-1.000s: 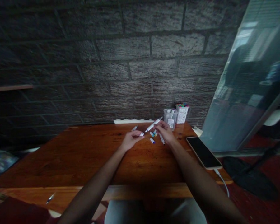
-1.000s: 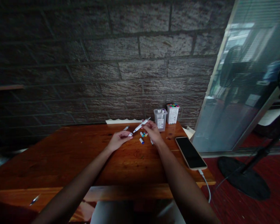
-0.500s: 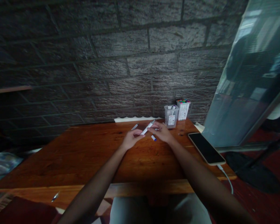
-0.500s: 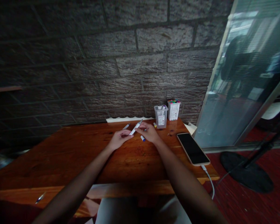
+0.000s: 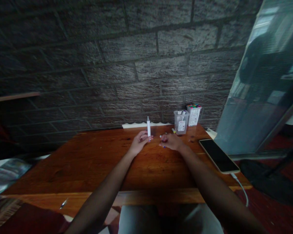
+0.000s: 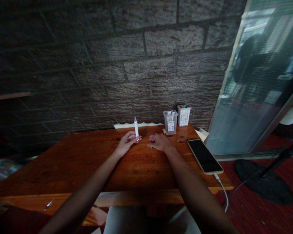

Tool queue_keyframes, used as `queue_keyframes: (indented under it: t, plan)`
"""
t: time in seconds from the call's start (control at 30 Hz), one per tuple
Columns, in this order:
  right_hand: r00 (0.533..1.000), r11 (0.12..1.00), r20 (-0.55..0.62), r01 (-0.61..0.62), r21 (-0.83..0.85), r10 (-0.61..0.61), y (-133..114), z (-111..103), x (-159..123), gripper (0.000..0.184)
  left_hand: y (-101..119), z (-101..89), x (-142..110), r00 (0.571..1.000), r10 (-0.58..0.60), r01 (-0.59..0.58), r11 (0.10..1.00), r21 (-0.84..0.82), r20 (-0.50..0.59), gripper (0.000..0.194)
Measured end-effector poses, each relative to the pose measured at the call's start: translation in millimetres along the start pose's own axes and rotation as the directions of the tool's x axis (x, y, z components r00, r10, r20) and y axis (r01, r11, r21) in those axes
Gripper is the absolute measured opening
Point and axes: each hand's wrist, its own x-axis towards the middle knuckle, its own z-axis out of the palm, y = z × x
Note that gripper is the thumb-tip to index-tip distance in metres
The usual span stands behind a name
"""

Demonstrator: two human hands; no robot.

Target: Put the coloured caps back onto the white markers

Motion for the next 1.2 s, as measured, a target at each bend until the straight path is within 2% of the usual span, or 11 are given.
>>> queue_keyframes:
  t: [0.1,0.2,0.3,0.37,0.5,0.6,0.7,0.87,1.0,1.1,1.2]
  plan:
    - [0.999,0.990,0.043,-0.027,-0.135,0.034,1,1,-3,0.016,-3,-2.6,1,0.999,0.014,-0.014,1.000,0.018,-0.032,0.051]
    - [1.000,0.989,0.012,-0.015,-0.149,0.017,-2,3,-3,0.010,-5,-4.1,2,1.000,0.015,-0.014,0.997,0.072,-0.014,0.047]
    - [0.996,0.999,-0.070,0.047,0.012,-0.046,-4,4,0,0.013,-8,-5.7,2,0.998,0.060,-0.064,0.979,0.194,0.023,0.041]
    - [0.978,0.979,-0.198,0.096,0.182,-0.059,-5,3,3,0.020,-9,-7.2,2,0.994,0.100,-0.109,0.948,0.300,0.046,0.038]
    - [0.892,0.899,-0.451,0.168,0.404,0.035,-9,-2,9,0.029,-10,-11.3,1,0.986,0.157,-0.162,0.875,0.456,0.048,0.033]
    - [0.852,0.851,-0.513,0.189,0.489,0.106,-13,-7,10,0.033,-7,-13.4,-1,0.983,0.175,-0.174,0.838,0.518,0.047,0.031]
    - [0.842,0.823,-0.521,0.194,0.533,0.139,-18,-9,9,0.037,-5,-13.4,-2,0.983,0.171,-0.178,0.813,0.554,0.064,0.030]
    - [0.827,0.897,-0.557,0.189,0.399,0.074,-20,-8,6,0.032,-6,-11.7,-3,0.975,0.202,-0.219,0.790,0.572,0.093,0.026]
    - [0.850,0.916,-0.525,0.188,0.354,0.028,-17,-8,5,0.033,-8,-12.8,-2,0.971,0.222,-0.232,0.785,0.575,0.089,0.024]
    - [0.881,0.930,-0.472,0.151,0.336,0.028,-15,-10,5,0.034,-6,-15.6,-1,0.974,0.224,-0.189,0.778,0.599,0.017,0.023]
    - [0.933,0.955,-0.359,0.106,0.276,0.000,-13,-10,4,0.032,-4,-19.7,-1,0.967,0.251,-0.167,0.765,0.622,-0.049,0.018]
